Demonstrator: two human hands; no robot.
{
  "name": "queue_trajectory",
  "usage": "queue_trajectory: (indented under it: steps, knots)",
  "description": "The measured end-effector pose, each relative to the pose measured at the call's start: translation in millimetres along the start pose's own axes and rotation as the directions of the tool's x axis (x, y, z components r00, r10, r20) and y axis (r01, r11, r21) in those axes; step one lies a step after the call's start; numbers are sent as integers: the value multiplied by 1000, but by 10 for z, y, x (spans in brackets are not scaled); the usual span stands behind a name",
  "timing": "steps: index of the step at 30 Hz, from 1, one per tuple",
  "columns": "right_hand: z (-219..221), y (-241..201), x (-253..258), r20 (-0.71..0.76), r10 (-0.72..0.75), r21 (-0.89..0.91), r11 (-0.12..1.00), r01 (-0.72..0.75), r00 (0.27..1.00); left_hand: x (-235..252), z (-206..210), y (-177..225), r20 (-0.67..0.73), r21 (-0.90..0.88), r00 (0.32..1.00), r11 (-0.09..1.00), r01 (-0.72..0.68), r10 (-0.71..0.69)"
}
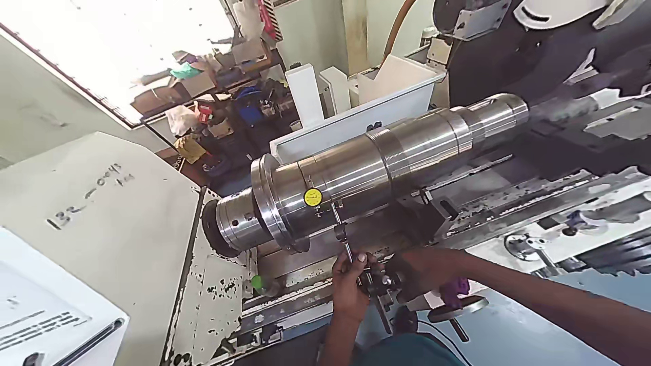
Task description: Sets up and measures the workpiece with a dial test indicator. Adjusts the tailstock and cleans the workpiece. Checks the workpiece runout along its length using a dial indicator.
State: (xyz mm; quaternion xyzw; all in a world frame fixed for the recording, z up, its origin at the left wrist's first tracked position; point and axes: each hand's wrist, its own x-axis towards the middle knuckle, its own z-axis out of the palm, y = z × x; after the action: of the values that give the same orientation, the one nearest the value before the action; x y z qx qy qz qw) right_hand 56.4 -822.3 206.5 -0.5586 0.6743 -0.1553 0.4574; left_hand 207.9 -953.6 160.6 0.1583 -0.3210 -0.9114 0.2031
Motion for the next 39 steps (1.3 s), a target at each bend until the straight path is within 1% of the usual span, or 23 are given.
queue_trajectory:
  steps: [2,3,4,7,9,11,12,15,18,23,27,30,32,34,35,37,39]
  knots:
    - [-2,20,122,80,38,45,998,-42,996,5,47,-10,-32,-4,999,1000,-24,24]
    - [21,20,163,93,70,42,996,-74,993,3,79,-19,-64,10,997,999,-43,43]
    - [41,-3,174,82,99,5,995,-99,992,2,103,-29,-92,27,994,998,-62,64]
    - [45,-160,103,-9,186,-199,963,-184,983,18,157,-53,-144,67,982,991,-114,122]
    - [108,-220,77,-56,216,-282,933,-223,975,4,166,-69,-172,101,976,988,-120,136]
    - [118,-276,71,-93,249,-400,877,-265,964,30,178,-63,-182,125,973,985,-120,142]
    - [153,-282,64,-110,260,-416,865,-282,959,19,173,-70,-189,127,972,985,-120,143]
    - [253,-234,51,-183,263,-398,861,-316,947,32,161,-85,-184,139,971,982,-126,151]
    - [298,-212,47,-215,273,-385,859,-339,938,48,159,-96,-188,148,970,981,-128,155]
    - [342,-136,36,-268,207,-379,875,-300,941,41,186,-92,-203,170,966,977,-126,160]
    - [344,-153,36,-272,206,-369,880,-300,940,28,189,-90,-198,171,965,975,-140,173]
    - [384,-123,37,-308,201,-297,908,-295,930,22,176,-92,-194,176,965,974,-143,176]
    - [457,-55,27,-387,164,-194,947,-254,907,26,166,-93,-191,176,966,974,-143,177]
    - [526,55,-14,-477,99,-40,990,-135,873,22,158,-93,-183,170,967,975,-145,175]
    - [533,107,-60,-491,72,66,997,-45,868,20,159,-91,-181,169,968,975,-144,175]
    - [601,278,-121,-546,-44,220,956,194,837,18,163,-84,-182,173,968,975,-142,173]
    - [720,426,-131,-594,-99,335,872,357,798,20,168,-85,-185,170,968,975,-141,172]
